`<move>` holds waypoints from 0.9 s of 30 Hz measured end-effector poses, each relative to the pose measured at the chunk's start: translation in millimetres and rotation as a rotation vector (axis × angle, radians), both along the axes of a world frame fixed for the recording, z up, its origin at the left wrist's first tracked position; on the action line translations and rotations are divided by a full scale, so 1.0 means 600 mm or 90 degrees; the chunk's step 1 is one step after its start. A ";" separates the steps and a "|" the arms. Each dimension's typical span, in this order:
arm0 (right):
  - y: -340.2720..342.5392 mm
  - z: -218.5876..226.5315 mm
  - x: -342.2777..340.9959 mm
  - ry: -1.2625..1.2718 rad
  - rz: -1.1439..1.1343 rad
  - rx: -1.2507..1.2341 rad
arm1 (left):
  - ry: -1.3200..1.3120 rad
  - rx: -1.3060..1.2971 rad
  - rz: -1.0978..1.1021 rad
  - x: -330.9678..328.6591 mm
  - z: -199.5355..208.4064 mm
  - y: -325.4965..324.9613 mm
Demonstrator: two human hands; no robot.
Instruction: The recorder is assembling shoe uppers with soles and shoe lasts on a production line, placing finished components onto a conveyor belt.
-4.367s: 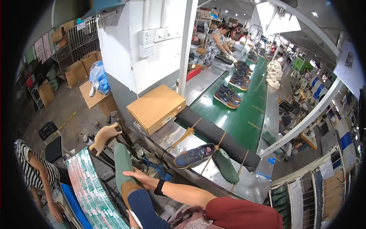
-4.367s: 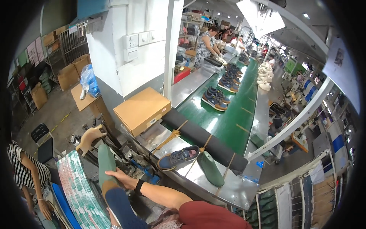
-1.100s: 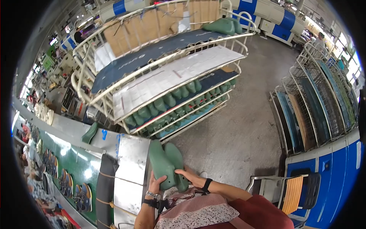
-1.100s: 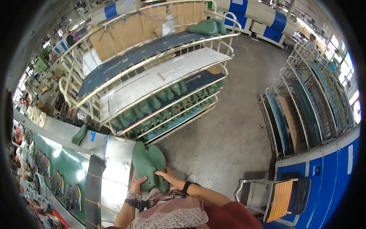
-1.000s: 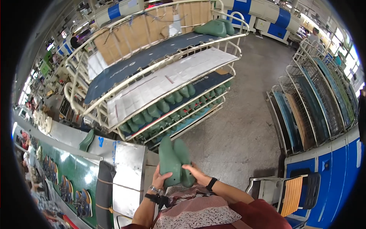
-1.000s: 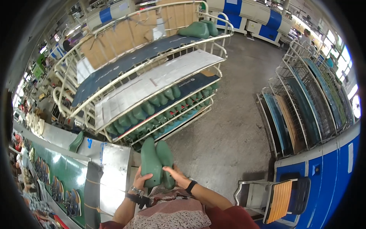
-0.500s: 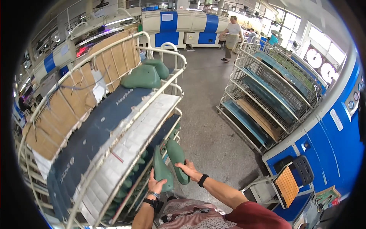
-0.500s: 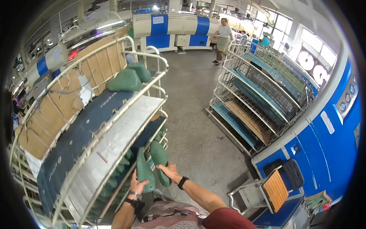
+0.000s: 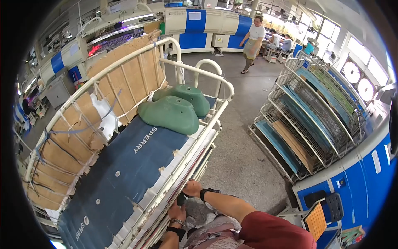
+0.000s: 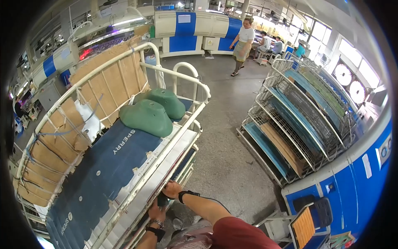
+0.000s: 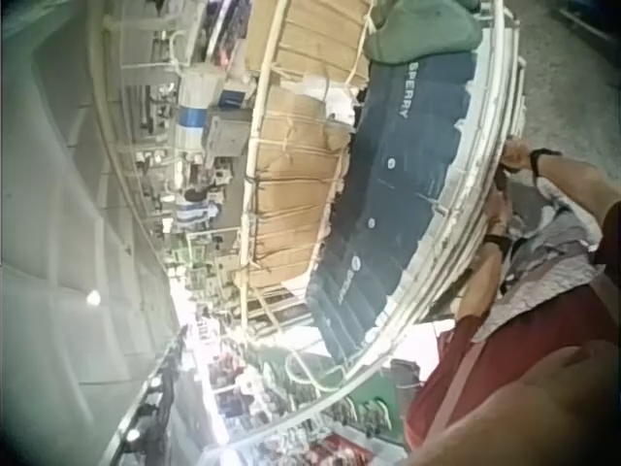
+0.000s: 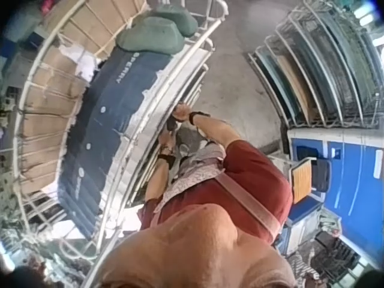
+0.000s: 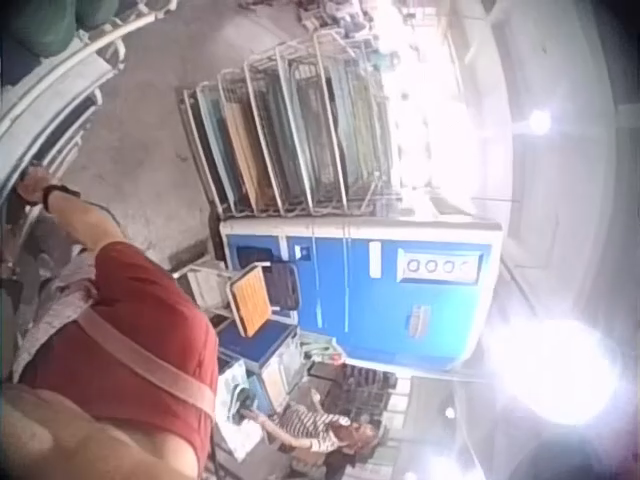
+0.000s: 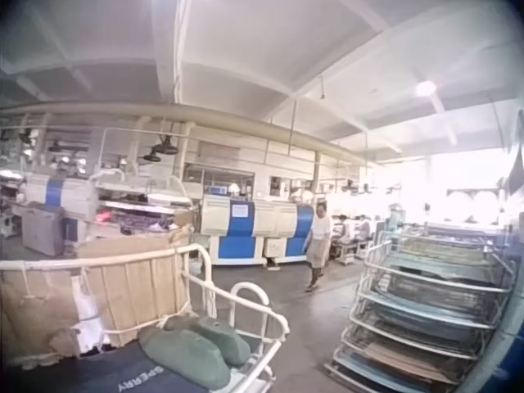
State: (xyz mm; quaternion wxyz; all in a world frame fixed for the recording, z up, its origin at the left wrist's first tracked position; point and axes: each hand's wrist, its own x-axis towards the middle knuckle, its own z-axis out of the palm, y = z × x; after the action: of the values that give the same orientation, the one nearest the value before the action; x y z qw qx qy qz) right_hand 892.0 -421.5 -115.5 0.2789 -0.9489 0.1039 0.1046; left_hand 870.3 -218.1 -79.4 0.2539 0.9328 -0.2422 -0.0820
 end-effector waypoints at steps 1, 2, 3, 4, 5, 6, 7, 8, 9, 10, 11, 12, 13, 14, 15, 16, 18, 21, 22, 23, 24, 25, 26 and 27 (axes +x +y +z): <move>0.000 0.009 0.007 0.029 -0.002 0.036 | 0.005 0.002 0.009 0.000 0.007 -0.006; -0.012 0.022 0.014 0.056 -0.009 0.066 | 0.103 0.057 0.043 0.006 0.036 -0.020; -0.017 0.039 0.017 0.055 -0.004 0.064 | 0.200 0.111 0.079 0.016 0.053 -0.036; -0.003 0.061 0.025 0.072 -0.018 0.109 | 0.144 0.144 0.101 0.015 0.007 -0.020; -0.011 0.084 0.026 0.090 -0.049 0.152 | 0.142 0.140 0.108 0.014 -0.017 -0.016; -0.021 0.129 0.027 0.112 0.032 0.137 | 0.110 0.171 0.115 0.014 -0.034 -0.015; -0.045 0.165 0.029 0.133 0.106 0.120 | 0.079 0.202 0.116 0.022 -0.037 -0.029; -0.078 0.157 0.039 0.131 0.113 0.117 | 0.077 0.200 0.124 0.032 -0.026 -0.052; -0.100 0.139 0.042 0.119 0.123 0.111 | 0.149 0.254 0.147 0.041 -0.016 -0.075; -0.117 0.131 0.054 0.112 0.133 0.113 | 0.227 0.314 0.171 0.044 -0.009 -0.081; -0.129 0.122 0.065 0.107 0.142 0.114 | 0.234 0.320 0.178 0.048 -0.010 -0.087; -0.137 0.110 0.064 0.102 0.149 0.116 | 0.201 0.399 0.078 0.053 -0.014 -0.092; -0.140 0.096 0.066 0.098 0.148 0.116 | 0.167 0.473 -0.032 0.059 -0.021 -0.100; -0.100 0.095 0.084 0.088 0.186 0.123 | 0.163 0.314 0.104 0.044 -0.055 -0.054; -0.058 0.096 0.096 0.076 0.223 0.130 | 0.186 0.312 0.127 0.037 -0.156 0.015; -0.063 0.069 0.098 0.079 0.229 0.126 | 0.223 0.314 0.157 0.034 -0.132 -0.012; -0.087 0.050 0.100 0.062 0.235 0.122 | 0.142 0.262 0.189 0.039 -0.075 -0.051; -0.099 0.033 0.107 0.025 0.258 0.111 | 0.308 0.376 0.287 0.033 -0.017 -0.103; -0.128 0.025 0.102 0.018 0.248 0.106 | 0.300 0.370 0.292 0.029 0.065 -0.159; -0.139 0.024 0.082 0.003 0.268 0.104 | 0.300 0.368 0.311 -0.004 0.060 -0.150; -0.139 0.024 0.070 -0.013 0.286 0.101 | 0.178 0.202 0.362 -0.052 0.041 -0.132; -0.134 0.024 0.066 -0.028 0.299 0.096 | 0.050 0.036 0.399 -0.090 0.027 -0.122; -0.141 0.012 0.066 -0.010 0.268 0.138 | 0.185 0.091 0.419 -0.115 0.023 -0.121; -0.142 0.005 0.060 0.009 0.238 0.181 | 0.159 0.087 0.401 -0.158 -0.013 -0.103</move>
State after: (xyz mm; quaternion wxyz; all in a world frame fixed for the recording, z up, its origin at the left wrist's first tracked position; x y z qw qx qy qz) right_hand 928.3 -506.7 -112.3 0.3851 -0.9020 -0.0879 0.1744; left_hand 775.4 -279.6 -87.0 0.2314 0.9594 0.0967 -0.1293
